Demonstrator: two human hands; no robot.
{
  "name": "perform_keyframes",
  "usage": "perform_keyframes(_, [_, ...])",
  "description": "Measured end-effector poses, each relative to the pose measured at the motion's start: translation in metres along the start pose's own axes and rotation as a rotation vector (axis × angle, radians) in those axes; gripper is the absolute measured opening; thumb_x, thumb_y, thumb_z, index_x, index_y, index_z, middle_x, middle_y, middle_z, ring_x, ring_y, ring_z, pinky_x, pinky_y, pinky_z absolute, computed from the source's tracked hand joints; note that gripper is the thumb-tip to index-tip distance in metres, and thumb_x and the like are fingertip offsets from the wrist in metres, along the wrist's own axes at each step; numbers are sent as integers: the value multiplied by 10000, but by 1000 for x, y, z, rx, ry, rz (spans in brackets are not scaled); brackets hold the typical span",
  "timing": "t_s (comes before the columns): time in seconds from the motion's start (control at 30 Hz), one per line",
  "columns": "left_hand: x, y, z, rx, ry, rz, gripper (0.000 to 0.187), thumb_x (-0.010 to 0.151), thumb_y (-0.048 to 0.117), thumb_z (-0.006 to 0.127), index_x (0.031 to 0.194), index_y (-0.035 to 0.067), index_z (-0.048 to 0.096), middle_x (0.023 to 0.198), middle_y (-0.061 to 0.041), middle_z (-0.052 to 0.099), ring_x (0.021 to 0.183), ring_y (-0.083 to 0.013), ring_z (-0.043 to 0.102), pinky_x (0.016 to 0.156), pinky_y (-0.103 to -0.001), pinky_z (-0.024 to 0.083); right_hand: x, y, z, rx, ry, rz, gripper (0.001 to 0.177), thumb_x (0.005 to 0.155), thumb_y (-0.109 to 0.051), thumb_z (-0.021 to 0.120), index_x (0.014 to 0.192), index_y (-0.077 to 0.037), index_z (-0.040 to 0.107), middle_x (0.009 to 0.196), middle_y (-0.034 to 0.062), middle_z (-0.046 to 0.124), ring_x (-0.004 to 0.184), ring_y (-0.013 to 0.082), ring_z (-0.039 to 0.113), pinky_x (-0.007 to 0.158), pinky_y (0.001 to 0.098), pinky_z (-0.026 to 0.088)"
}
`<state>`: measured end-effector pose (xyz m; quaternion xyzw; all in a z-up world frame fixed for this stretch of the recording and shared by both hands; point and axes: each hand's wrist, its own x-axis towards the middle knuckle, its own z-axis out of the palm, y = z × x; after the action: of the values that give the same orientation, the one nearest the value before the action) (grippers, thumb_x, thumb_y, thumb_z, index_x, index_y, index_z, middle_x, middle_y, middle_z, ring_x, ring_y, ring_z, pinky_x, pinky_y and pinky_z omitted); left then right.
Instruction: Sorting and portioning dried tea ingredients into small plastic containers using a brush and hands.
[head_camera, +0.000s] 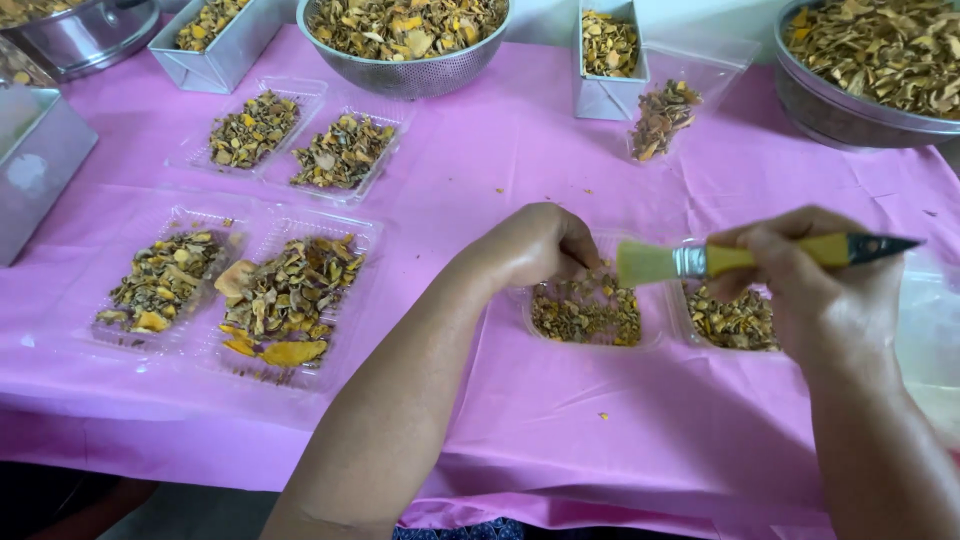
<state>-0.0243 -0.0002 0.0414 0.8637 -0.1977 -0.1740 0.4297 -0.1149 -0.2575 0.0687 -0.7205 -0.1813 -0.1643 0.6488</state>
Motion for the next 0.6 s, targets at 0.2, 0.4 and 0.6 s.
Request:
perform_keyframes(0.2, [11, -9, 7, -110, -85, 50, 231, 804, 48, 838, 1018, 132, 823, 900, 9, 810, 747, -82, 699, 664, -248, 579, -46, 5, 23, 103, 202, -126, 132, 1076, -122, 608, 1067, 9, 597, 1066, 248, 713, 686, 274, 735, 601, 342, 675])
perform_keyframes(0.4, [17, -21, 11, -304, -59, 64, 161, 788, 17, 866, 930, 74, 816, 835, -23, 783, 696, -89, 652, 619, -240, 531, -57, 12, 38, -63, 227, 99, 110, 967, -36, 613, 958, 68, 649, 845, 301, 728, 543, 323, 723, 586, 368, 647])
perform_keyframes(0.6, [18, -21, 14, -693, -55, 63, 159, 797, -96, 801, 951, -71, 772, 794, -165, 752, 632, -180, 660, 535, -239, 526, -51, 13, 38, 74, 318, -30, 142, 1038, -80, 611, 963, 32, 567, 1072, 265, 723, 675, 337, 734, 574, 385, 644])
